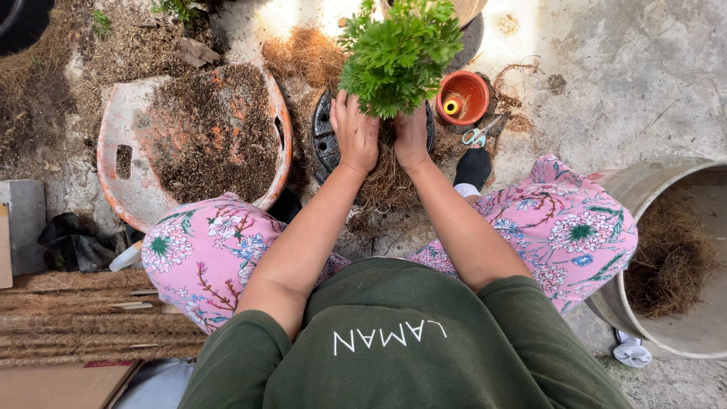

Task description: The person sits on the ground and prepares a potted plant for repotting. They use scissors to trim roots, then tease apart and loosen the root ball and old growing medium by hand, working the roots free over a low stand.

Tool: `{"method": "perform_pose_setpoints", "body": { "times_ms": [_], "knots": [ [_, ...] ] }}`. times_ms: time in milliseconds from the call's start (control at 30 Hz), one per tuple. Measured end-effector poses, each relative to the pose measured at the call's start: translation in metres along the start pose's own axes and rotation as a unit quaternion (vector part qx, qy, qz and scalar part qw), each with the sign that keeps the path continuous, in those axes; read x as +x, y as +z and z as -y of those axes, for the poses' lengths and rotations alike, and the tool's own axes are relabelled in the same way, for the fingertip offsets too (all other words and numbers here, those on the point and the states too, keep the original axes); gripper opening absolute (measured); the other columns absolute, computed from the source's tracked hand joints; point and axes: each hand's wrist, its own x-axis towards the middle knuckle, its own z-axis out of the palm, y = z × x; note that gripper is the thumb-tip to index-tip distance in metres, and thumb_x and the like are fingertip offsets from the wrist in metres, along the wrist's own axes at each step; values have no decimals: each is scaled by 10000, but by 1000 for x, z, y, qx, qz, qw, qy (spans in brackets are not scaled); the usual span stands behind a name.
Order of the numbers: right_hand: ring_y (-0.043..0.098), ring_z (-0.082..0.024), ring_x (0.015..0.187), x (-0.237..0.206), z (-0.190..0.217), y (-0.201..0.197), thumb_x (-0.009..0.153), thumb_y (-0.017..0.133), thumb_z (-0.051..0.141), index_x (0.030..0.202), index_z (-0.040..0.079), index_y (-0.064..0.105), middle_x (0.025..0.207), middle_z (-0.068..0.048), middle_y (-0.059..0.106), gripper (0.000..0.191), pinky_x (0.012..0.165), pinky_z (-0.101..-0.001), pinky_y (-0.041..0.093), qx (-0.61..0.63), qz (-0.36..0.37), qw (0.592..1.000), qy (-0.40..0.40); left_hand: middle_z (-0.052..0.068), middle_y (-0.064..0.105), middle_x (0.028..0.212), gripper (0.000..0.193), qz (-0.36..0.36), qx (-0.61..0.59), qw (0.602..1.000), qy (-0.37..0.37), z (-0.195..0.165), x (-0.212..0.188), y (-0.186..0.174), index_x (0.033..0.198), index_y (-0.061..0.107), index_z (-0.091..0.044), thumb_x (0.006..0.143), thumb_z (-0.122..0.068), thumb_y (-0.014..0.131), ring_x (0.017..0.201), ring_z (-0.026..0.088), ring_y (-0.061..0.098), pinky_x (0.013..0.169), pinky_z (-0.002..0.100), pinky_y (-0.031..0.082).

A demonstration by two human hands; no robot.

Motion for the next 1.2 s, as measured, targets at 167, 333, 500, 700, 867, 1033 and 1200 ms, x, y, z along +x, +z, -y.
{"method": "perform_pose_setpoints", "body": {
  "times_ms": [167, 333, 500, 700, 867, 1033, 1200],
  "knots": [
    [472, -440, 1355, 13, 39, -14, 985, 502, 686, 1384, 61, 599, 1425, -199, 587, 748, 1192, -526, 319, -26, 56, 998, -16, 126, 385, 1654, 653, -12, -45, 999, 10, 25, -12, 15, 1553, 438, -66, 1099, -471, 200, 1602, 359, 244, 1327, 558, 73],
    [526, -393, 1331, 17, 38, -8, 901, 692, 597, 1345, 93, 632, 1365, -153, 644, 674, 1193, -538, 303, -92, 44, 994, -25, 225, 288, 1693, 746, -39, -98, 994, -3, 37, -11, 23, 1632, 273, -3, 1111, -532, 197, 1601, 403, 158, 1317, 518, 33],
    [549, -416, 1242, 13, 33, 1, 821, 842, 498, 1289, 107, 665, 1290, -144, 674, 635, 1073, -515, 387, -121, 1, 992, 35, 164, 432, 1640, 830, -14, -301, 953, -37, 18, 4, 9, 1633, 267, -5, 1075, -616, 206, 1516, 289, 461, 1353, 482, -21],
    [553, -389, 1259, 10, 31, -3, 832, 856, 428, 1255, 125, 682, 1305, -125, 650, 549, 1076, -510, 406, -112, -35, 993, 13, 171, 478, 1582, 788, -55, -406, 906, -108, 14, 1, 22, 1586, 397, 16, 1114, -610, 326, 1507, 299, 445, 1318, 489, 263],
    [491, -424, 1301, 10, 28, -7, 830, 839, 449, 1283, 117, 682, 1361, -147, 616, 584, 1102, -542, 343, -146, -14, 989, 1, 149, 390, 1669, 764, -63, -187, 977, -76, 30, -8, 42, 1595, 396, -23, 1122, -583, 183, 1610, 352, 254, 1348, 470, 134],
    [483, -430, 1350, 15, 27, -6, 852, 832, 514, 1326, 119, 659, 1394, -137, 612, 641, 1168, -561, 326, -136, -3, 991, 7, 97, 306, 1724, 750, -37, -291, 953, -71, 17, 3, 30, 1652, 258, -51, 1122, -575, 181, 1586, 297, 359, 1374, 463, 10],
    [468, -458, 1343, 17, 28, -3, 827, 849, 507, 1306, 112, 667, 1396, -150, 599, 647, 1121, -568, 351, -141, -10, 990, 26, 59, 274, 1740, 693, -61, -403, 909, -90, -7, 16, 6, 1670, 255, -89, 1130, -524, 261, 1532, 233, 400, 1377, 451, 29]
  ]
}}
